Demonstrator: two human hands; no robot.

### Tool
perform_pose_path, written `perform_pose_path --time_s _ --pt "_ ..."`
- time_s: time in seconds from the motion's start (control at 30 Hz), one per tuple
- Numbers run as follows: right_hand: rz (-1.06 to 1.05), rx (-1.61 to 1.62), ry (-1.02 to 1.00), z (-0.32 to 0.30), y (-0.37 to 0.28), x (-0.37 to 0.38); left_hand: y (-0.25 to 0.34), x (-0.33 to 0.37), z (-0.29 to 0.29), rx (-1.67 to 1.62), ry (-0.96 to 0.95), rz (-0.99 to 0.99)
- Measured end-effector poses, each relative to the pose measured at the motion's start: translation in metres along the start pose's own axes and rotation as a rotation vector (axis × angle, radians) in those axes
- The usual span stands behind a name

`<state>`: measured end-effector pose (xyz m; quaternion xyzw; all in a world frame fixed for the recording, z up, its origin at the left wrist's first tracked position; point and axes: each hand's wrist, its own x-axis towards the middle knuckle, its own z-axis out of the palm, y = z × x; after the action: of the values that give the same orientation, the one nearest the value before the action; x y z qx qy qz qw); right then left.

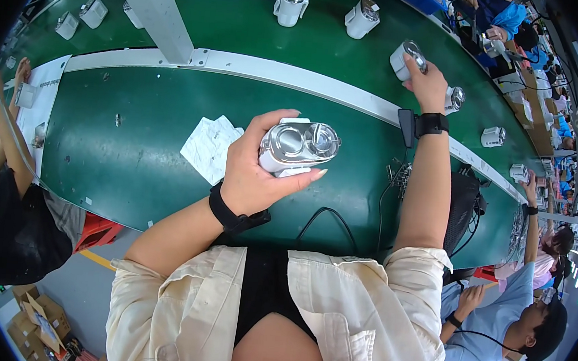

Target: The person picks up a white device from the conveyor belt, peels a small sticker from its top surface, and places the device back onto the belt, repeating this for several units.

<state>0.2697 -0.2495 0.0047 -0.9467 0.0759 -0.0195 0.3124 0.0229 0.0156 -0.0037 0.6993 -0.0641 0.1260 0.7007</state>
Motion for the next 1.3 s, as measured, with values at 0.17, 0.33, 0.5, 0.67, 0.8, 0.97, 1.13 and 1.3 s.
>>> perform_pose_path --time_s 0.17,0.33,0.5,0.67,0.8,0.97,1.13,1.3 --pt "-0.212 -0.474 0.358 0.006 0.009 -0.008 0.0 0.003 0.005 -0.025 0.024 0.012" --pt "-0.684 0.254 0.071 -0.026 -0.083 -0.122 -0.002 -0.003 -0.007 0.122 -0.012 0.051" --pt "-0.926 0.436 -0.319 -0.044 -0.102 -0.177 0.005 0.0 -0.001 0.155 -0.014 0.075" --pt "-0.956 0.397 -0.387 -0.041 -0.096 -0.185 0.007 0.003 -0.001 0.413 0.003 0.227" --pt "-0.957 0.388 -0.408 -0.043 -0.095 -0.188 0.001 -0.001 -0.005 0.419 0.016 0.277" --pt "-0.944 0.369 -0.443 -0.047 -0.092 -0.186 0.002 0.0 -0.006 0.407 0.038 0.285" --pt "-0.867 0.497 -0.552 -0.043 -0.091 -0.183 0.003 -0.001 -0.006 0.34 0.008 0.244" --pt "-0.758 0.58 -0.608 -0.04 -0.092 -0.183 0.005 0.001 -0.007 0.283 -0.074 0.183"
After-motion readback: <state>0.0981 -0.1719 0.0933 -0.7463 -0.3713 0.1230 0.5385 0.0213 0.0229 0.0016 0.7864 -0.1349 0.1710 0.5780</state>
